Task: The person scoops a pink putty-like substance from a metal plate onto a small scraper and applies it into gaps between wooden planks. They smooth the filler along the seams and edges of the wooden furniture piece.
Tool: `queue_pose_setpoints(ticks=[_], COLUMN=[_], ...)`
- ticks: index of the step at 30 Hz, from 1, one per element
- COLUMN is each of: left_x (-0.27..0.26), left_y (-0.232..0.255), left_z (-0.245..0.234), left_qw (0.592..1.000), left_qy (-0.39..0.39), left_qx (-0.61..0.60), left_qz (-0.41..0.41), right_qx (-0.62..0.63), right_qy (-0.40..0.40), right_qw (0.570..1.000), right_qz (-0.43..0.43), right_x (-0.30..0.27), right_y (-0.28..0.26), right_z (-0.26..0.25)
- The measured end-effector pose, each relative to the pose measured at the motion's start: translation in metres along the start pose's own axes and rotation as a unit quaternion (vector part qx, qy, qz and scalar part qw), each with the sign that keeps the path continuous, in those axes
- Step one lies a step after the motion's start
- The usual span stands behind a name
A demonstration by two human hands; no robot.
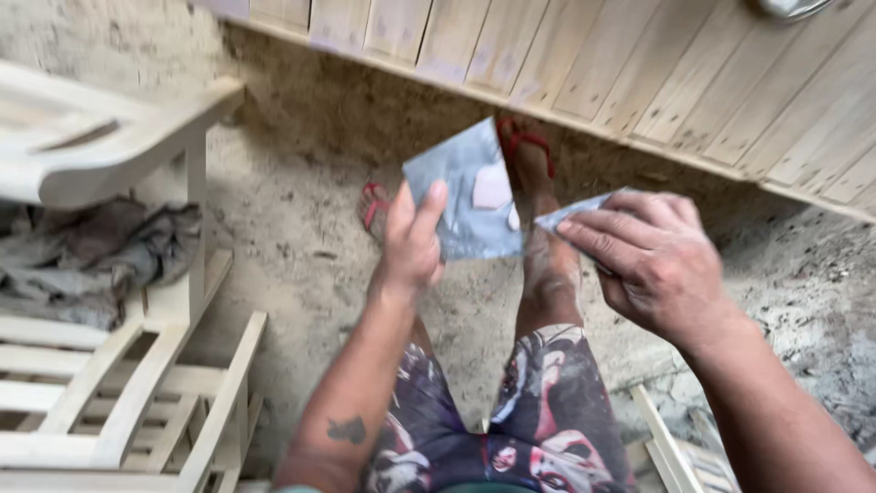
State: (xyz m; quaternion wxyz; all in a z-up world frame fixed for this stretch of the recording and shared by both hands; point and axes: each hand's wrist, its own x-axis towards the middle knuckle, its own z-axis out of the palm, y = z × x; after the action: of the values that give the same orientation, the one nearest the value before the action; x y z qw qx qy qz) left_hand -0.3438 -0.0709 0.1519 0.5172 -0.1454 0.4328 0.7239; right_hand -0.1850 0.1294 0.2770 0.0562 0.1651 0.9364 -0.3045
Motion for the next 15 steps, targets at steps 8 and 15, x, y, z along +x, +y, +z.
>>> queue_pose_setpoints(ticks=[8,15], left_x=[0.027,0.076], left_y=[-0.015,-0.024], left_z=[-0.044,-0.035], left_qw=[0.966,0.974], left_qy=[-0.118,-0.041], left_qx=[0.225,0.131], left_qz=[0.047,0.179], right_qx=[-0.071,0.084], right_qy=[-0.011,-0.025], right_qw=[0.997,0.992], right_qz=[-0.016,0.092], right_x=[0.011,0.002], right_y=[-0.017,0.036], right_z=[0.075,0.143])
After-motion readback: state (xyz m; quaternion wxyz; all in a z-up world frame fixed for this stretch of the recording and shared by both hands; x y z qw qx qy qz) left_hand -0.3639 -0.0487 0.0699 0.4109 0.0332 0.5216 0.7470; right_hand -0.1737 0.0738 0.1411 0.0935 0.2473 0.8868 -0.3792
